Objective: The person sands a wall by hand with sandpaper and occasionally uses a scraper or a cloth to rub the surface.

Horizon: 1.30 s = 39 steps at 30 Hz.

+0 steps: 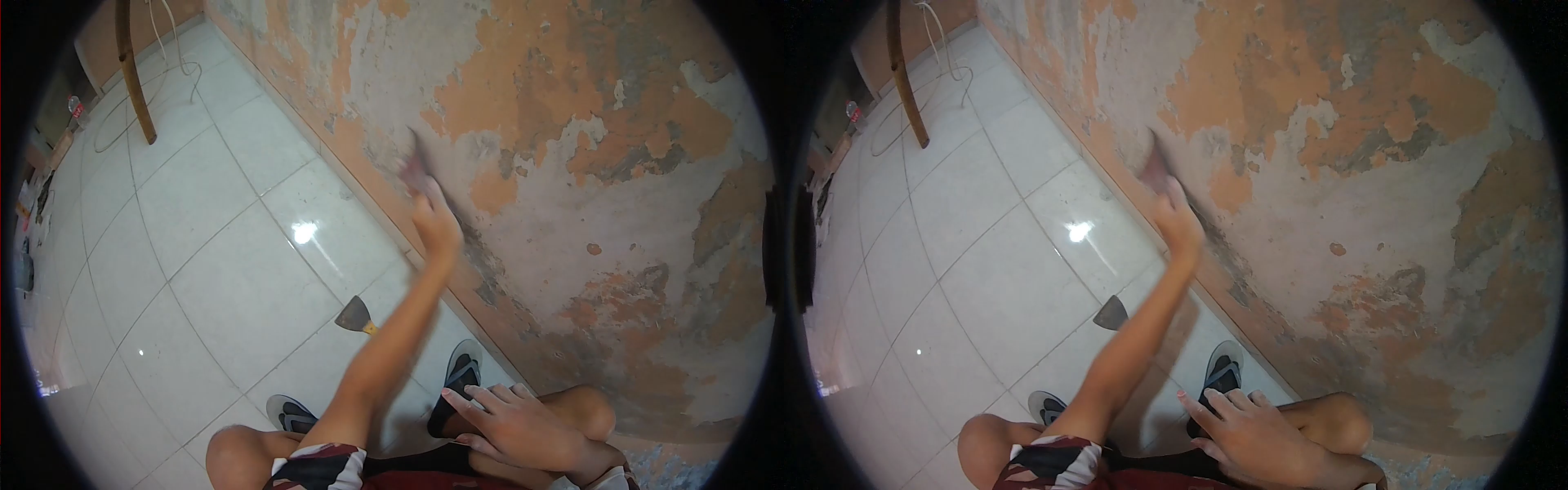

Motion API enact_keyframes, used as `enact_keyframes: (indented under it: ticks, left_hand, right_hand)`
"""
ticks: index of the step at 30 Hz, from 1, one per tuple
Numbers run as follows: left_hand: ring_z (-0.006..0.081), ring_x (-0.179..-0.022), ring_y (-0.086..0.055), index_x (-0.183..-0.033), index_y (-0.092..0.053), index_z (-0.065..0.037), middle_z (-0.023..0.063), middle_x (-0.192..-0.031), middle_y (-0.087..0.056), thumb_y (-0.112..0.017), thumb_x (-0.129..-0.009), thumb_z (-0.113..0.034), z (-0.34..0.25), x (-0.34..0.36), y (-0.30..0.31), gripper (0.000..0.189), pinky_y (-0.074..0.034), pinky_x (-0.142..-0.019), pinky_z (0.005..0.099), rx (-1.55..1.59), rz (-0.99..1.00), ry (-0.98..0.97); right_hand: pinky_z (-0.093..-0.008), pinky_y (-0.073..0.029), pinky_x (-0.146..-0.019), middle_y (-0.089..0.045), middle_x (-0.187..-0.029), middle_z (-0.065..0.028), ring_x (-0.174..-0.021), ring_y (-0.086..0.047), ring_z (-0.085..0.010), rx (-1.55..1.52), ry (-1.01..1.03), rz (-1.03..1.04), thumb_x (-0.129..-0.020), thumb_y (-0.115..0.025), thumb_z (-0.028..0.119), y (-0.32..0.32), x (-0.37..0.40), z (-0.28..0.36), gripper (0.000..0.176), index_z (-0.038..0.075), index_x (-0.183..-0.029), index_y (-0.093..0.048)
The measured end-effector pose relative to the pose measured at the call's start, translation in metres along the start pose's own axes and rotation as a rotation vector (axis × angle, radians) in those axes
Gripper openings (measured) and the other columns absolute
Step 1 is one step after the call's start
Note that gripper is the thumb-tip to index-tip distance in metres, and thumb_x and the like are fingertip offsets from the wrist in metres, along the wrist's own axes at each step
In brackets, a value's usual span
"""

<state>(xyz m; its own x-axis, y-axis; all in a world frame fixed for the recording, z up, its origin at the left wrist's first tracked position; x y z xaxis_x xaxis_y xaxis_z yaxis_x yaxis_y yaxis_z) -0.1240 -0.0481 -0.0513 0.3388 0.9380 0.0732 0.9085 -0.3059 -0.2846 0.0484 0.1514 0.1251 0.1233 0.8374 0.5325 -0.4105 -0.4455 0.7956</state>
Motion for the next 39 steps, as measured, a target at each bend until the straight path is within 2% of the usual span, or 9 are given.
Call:
enact_keyframes:
  ticks: [7, 14, 16, 19, 24, 26, 30, 36, 39]
  left_hand:
    - [0.038, -0.16, -0.007, -0.16, -0.023, 0.008, 0.0273, -0.171, -0.012, -0.042, -0.111, -0.015, 0.06, 0.124, -0.008, 0.058, -0.01, -0.127, 0.042, -0.004, 0.489, -0.023]
    - [0.0311, -0.157, -0.026, -0.155, -0.035, 0.01, 0.0296, -0.165, -0.029, -0.043, -0.112, -0.027, 0.008, -0.035, -0.005, 0.057, -0.022, -0.125, 0.0376, 0.071, 0.331, 0.317]
    - [0.0294, -0.085, -0.063, -0.106, -0.067, 0.008, 0.0191, -0.094, -0.071, -0.052, -0.11, -0.035, 0.015, -0.055, 0.004, 0.046, -0.049, -0.083, 0.0422, -0.074, 0.034, 0.143]
    - [0.032, -0.156, -0.029, -0.154, -0.039, 0.009, 0.0271, -0.166, -0.029, -0.043, -0.112, -0.026, 0.055, -0.019, -0.008, 0.055, -0.023, -0.124, 0.0374, 0.011, 0.123, 0.044]
    - [0.0322, -0.148, -0.041, -0.147, -0.048, 0.01, 0.0283, -0.156, -0.045, -0.042, -0.112, -0.02, 0.041, 0.098, 0.009, 0.046, -0.033, -0.117, 0.0394, -0.092, 0.141, -0.341]
    - [0.0269, -0.16, 0.005, -0.161, -0.022, 0.007, 0.022, -0.172, -0.004, -0.04, -0.112, -0.018, 0.11, 0.112, -0.003, 0.057, -0.006, -0.127, 0.0357, 0.03, 0.689, 0.47]
    - [0.0299, -0.111, -0.064, -0.118, -0.064, 0.011, 0.0232, -0.119, -0.069, -0.047, -0.112, -0.028, 0.014, 0.027, -0.007, 0.043, -0.046, -0.1, 0.0399, -0.104, -0.154, -0.473]
    - [0.0259, -0.087, -0.061, -0.103, -0.064, 0.009, 0.016, -0.096, -0.069, -0.049, -0.111, -0.034, 0.012, -0.051, 0.001, 0.047, -0.048, -0.085, 0.0404, 0.001, 0.018, 0.062]
    - [0.0347, -0.158, -0.02, -0.154, -0.036, 0.011, 0.0287, -0.167, -0.023, -0.042, -0.112, -0.023, 0.039, 0.0, -0.009, 0.054, -0.018, -0.126, 0.0394, 0.017, 0.143, -0.151]
  right_hand:
    - [-0.0437, -0.048, -0.085, -0.057, -0.128, -0.0168, -0.105, -0.06, -0.0308, -0.022, 0.085, 0.025, -0.102, -0.06, 0.04, 0.024, -0.014, 0.017, 0.069, 0.006, -0.157, -0.038]
    - [-0.0434, -0.049, -0.088, -0.057, -0.125, -0.0183, -0.107, -0.059, -0.0337, -0.125, 0.106, -0.05, -0.097, -0.064, 0.029, 0.023, -0.01, 0.019, 0.07, 0.004, -0.157, -0.038]
    - [-0.0434, -0.048, -0.084, -0.057, -0.127, -0.0171, -0.106, -0.06, -0.0309, -0.06, 0.119, -0.021, -0.102, -0.06, 0.037, 0.021, -0.011, 0.017, 0.068, 0.005, -0.157, -0.037]
    - [-0.0436, -0.048, -0.085, -0.056, -0.128, -0.0183, -0.106, -0.06, -0.0313, -0.027, 0.087, 0.024, -0.101, -0.061, 0.035, 0.018, -0.012, 0.015, 0.069, 0.004, -0.158, -0.036]
    - [-0.0436, -0.05, -0.092, -0.057, -0.123, -0.0195, -0.108, -0.059, -0.0361, -0.195, 0.061, -0.016, -0.092, -0.068, 0.019, 0.031, -0.013, 0.023, 0.073, 0.004, -0.157, -0.038]
    - [-0.0435, -0.05, -0.092, -0.057, -0.124, -0.0195, -0.109, -0.058, -0.0359, -0.203, 0.063, -0.039, -0.092, -0.068, 0.019, 0.031, -0.014, 0.023, 0.073, 0.004, -0.157, -0.038]
    - [-0.0439, -0.049, -0.094, -0.057, -0.128, -0.02, -0.112, -0.057, -0.0357, -0.164, 0.064, -0.048, -0.092, -0.068, 0.02, 0.021, -0.011, 0.021, 0.072, 0.004, -0.156, -0.039]
    - [-0.0455, -0.048, -0.095, -0.056, -0.129, -0.0212, -0.114, -0.057, -0.0365, -0.164, 0.007, 0.002, -0.094, -0.067, 0.024, 0.004, -0.002, 0.013, 0.07, 0.003, -0.155, -0.04]
    - [-0.0451, -0.049, -0.093, -0.056, -0.124, -0.0207, -0.11, -0.058, -0.0364, -0.173, 0.014, 0.0, -0.093, -0.067, 0.023, 0.006, -0.003, 0.014, 0.071, 0.003, -0.155, -0.04]
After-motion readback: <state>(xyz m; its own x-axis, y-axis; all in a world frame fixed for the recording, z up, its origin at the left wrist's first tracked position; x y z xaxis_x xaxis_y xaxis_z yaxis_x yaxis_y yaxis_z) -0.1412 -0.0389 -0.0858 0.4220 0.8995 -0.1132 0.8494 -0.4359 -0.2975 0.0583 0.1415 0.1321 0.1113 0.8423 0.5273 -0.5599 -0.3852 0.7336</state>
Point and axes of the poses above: each hand's wrist, its own x-axis away from the middle knuckle, its own y-axis out of the back of the hand, z = x × y, the point moved 5 cm from there along -x, towards the middle knuckle
